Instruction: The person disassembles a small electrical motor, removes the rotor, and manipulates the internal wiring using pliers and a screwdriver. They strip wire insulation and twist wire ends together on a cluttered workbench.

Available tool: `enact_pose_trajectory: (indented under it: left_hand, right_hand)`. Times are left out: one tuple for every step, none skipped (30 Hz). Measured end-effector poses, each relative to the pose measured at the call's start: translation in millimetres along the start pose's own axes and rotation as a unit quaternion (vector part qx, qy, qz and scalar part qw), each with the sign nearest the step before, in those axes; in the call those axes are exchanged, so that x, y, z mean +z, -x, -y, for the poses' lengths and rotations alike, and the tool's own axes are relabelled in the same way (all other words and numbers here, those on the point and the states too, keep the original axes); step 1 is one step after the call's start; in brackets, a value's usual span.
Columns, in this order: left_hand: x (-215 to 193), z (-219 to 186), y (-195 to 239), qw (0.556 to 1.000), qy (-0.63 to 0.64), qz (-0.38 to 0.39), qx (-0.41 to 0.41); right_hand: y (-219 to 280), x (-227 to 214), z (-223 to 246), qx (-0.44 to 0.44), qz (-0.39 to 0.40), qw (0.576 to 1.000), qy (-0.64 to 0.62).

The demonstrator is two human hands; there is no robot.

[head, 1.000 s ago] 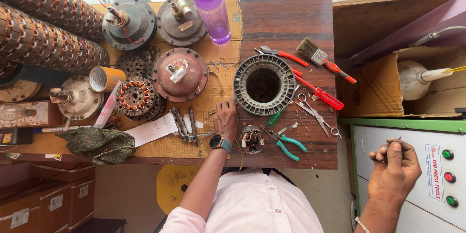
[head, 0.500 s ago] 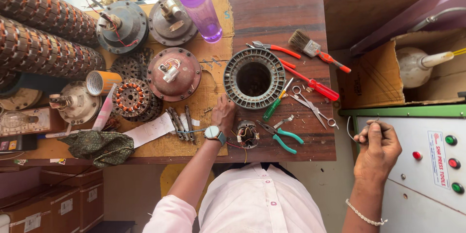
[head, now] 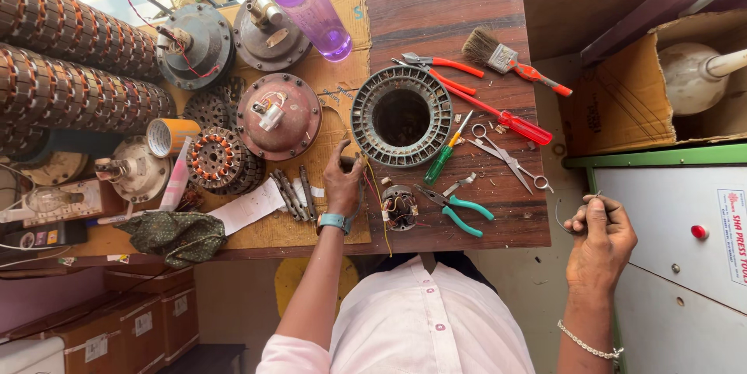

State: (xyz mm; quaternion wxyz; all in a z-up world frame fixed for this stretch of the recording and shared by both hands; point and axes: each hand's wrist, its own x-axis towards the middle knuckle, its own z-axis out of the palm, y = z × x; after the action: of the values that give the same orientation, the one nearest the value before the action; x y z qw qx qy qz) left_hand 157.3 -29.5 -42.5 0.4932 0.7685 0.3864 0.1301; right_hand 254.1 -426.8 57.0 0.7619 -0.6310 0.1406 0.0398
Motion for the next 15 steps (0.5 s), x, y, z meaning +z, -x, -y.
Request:
enact_pose_trajectory:
  left_hand:
    - [-3.5,-0.2,-0.3,0.999,0.043,0.001,-0.025]
    - [-6.0,1.1,0.8,0.999,0.048,0.002,-0.023]
    - [-9.3,3.3,1.1,0.998,0.053,0.003,-0.021]
    - [-10.1,5.7,0.8,0.998,0.06,0.003,-0.019]
    - [-10.3,8.7,-0.2,0.998,0.061,0.002,-0.012]
    - [-9.3,12.4,-0.6,0.998,0.063,0.0,-0.006]
    - [-8.3,16.7,-1.2,0.998,0.065,-0.002,0.001]
    - [-7.4,21.1,-3.3,0.999,0.039,-0.005,-0.027]
    - [-5.6,25.3,-6.5,0.998,0.014,-0.007,-0.054]
    - [-2.0,28.9,-9.8,0.997,-0.01,-0.008,-0.082]
    - [1.8,32.2,-12.5,0.996,-0.032,-0.021,-0.076]
    - [6.4,35.0,-15.1,0.996,-0.053,-0.033,-0.071]
    - [11.4,37.0,-17.7,0.994,-0.075,-0.044,-0.066]
    - [16.9,38.0,-19.6,0.992,-0.108,-0.055,-0.048]
    - [23.2,37.9,-20.5,0.988,-0.14,-0.065,-0.029]
  right_hand:
    - [-0.3,2.1,-0.7,0.002,0.006,1.0,-0.006]
    - [-0.4,3.7,-1.1,0.006,0.011,1.0,-0.008]
    - [0.3,6.2,-2.0,0.01,0.016,1.0,-0.011]
    - [-0.4,8.6,-1.5,0.013,0.022,1.0,-0.012]
    - [-0.6,11.4,-1.1,0.014,0.025,1.0,-0.014]
    - [-1.3,13.7,-0.3,0.016,0.03,0.999,-0.015]
    - [-1.4,16.0,0.3,0.017,0.034,0.999,-0.016]
    - [-0.9,18.7,0.6,0.017,0.038,0.999,-0.011]
    - [0.2,21.1,0.9,0.017,0.041,0.999,-0.006]
    - [-0.1,22.8,2.2,0.015,0.044,0.999,0.0]
    - [-1.0,24.4,3.6,0.011,0.049,0.999,-0.002]
    - [-1.4,25.3,4.9,0.007,0.052,0.999,-0.004]
    - [-2.4,26.1,6.3,0.003,0.056,0.998,-0.006]
    - [-2.4,26.3,7.5,0.002,0.055,0.998,-0.005]
    - [-2.5,26.1,8.9,0.0,0.055,0.998,-0.004]
